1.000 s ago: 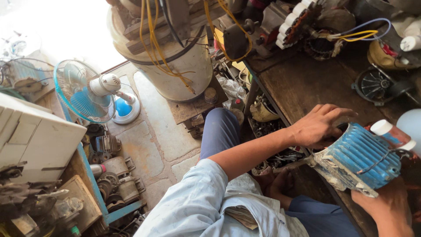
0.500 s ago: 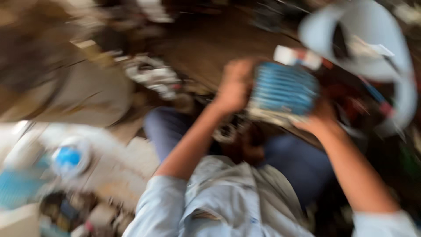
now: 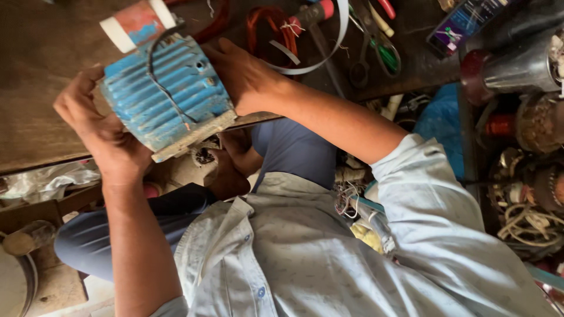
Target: The person sits at a workbench and fits copper wire coils into the stator of a blue electric motor housing, pressing the coils into the slots by hand. They then cut and shape a strip of white insulating paper with scissors, fit the paper into the motor, and finally pick up a screwdriver to work on the housing.
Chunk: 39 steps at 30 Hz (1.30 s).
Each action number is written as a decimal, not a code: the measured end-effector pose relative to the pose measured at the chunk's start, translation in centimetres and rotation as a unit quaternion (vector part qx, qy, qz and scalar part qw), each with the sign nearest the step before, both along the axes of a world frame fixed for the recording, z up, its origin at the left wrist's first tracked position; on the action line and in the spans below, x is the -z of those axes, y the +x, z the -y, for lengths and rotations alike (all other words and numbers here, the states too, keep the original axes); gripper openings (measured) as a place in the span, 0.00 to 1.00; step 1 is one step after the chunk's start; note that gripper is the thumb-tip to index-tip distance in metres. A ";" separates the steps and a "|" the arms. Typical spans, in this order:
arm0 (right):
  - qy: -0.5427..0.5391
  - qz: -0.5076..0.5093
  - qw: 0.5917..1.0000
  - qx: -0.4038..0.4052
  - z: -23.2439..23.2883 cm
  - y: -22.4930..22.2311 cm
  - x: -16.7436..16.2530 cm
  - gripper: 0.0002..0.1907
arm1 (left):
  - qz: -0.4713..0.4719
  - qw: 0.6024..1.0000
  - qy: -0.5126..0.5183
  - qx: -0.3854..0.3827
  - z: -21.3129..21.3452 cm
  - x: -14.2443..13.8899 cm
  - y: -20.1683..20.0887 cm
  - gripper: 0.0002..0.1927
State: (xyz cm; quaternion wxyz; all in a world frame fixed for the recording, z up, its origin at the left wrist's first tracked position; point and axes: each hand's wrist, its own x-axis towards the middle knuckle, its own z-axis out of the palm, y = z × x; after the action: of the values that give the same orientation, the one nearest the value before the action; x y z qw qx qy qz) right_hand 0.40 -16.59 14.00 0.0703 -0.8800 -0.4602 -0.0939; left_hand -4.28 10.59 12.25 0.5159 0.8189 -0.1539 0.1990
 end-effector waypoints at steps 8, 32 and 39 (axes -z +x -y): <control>0.048 0.000 0.998 -0.026 0.0 0.2 -0.1 0.16 | 0.022 0.996 0.073 0.039 -1.1 0.3 0.1 0.20; 0.182 -0.262 0.935 0.152 -1.3 2.9 -0.4 0.24 | -0.071 0.980 -0.174 0.064 -4.7 1.2 -2.0 0.16; 0.126 -0.258 0.941 0.182 -3.3 3.9 -0.2 0.23 | -0.059 0.970 -0.190 0.136 -6.3 3.5 4.9 0.40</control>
State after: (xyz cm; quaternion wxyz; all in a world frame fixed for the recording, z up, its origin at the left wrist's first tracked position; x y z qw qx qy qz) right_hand 4.31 -13.31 14.16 0.2782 -0.9268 -0.2430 0.0680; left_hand 0.60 16.90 8.76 0.6925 0.6875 -0.1925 0.1037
